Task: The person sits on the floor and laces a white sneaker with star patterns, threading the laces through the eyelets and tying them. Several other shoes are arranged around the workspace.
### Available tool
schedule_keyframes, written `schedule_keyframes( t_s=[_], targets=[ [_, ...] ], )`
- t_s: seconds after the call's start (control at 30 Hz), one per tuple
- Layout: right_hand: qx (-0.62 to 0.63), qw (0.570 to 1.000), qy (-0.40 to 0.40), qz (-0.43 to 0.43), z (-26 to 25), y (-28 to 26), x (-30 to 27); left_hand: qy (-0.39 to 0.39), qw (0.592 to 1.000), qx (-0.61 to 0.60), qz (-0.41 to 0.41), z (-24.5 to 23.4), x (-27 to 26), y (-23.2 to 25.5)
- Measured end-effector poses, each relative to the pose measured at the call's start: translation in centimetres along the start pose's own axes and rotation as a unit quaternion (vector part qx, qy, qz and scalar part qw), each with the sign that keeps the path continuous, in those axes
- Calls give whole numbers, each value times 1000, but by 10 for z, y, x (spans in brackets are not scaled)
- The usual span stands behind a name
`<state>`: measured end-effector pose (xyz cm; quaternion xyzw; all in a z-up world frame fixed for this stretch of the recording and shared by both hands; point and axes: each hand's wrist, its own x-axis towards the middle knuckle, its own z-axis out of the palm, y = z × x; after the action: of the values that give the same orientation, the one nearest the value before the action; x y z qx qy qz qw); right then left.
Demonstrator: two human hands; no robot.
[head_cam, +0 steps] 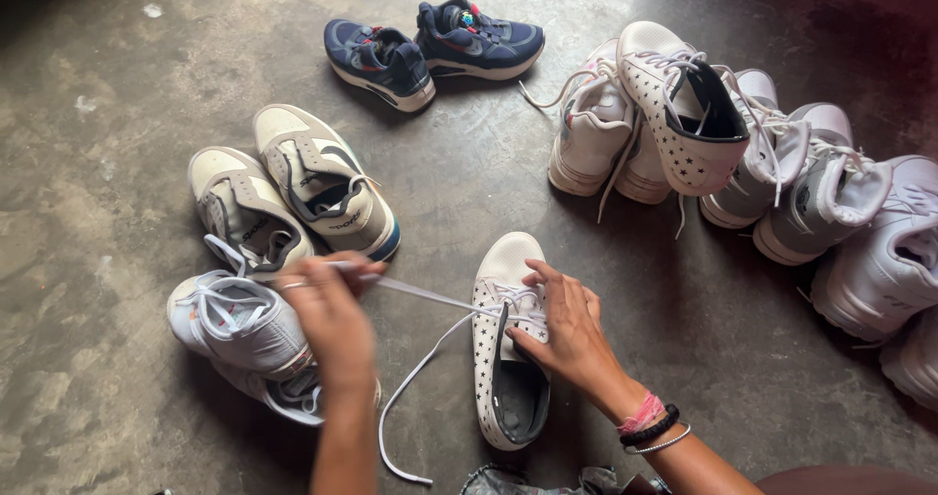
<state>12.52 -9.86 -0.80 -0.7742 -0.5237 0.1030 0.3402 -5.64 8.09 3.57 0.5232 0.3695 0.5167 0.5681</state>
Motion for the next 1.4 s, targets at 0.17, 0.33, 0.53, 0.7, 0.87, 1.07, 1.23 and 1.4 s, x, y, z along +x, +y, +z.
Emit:
schedule_keyframes(
  t_s=[0.17, 0.33, 0.53, 0.7, 0.87, 1.07, 1.23, 1.4],
  targets=[
    [-1, 1000, -13, 15, 1, 4, 0, 99, 990, -97, 15, -24, 2, 55],
    [-2, 1000, -9, 17, 2, 6, -1, 124, 978, 75, 150, -39, 2, 78],
    [10, 999, -20, 24, -2, 6, 1, 104, 859, 487, 120, -43, -7, 74],
    [84, 995, -47, -17, -17, -6, 5, -151, 855, 496, 25, 10, -20, -5],
    [97, 982, -142, 74, -39, -24, 9, -276, 826, 481, 100, 32, -44, -59],
    [136, 950, -195, 201, -46, -26, 14, -311, 787, 533, 20, 23, -44, -63],
    [79, 963, -186, 180, -51, -19, 15, -318, 880, 322, -143, 17, -21, -39],
    [113, 949, -175, 238, -58, -9, 19, -272, 937, 56, -211, 10, -4, 2]
  ],
)
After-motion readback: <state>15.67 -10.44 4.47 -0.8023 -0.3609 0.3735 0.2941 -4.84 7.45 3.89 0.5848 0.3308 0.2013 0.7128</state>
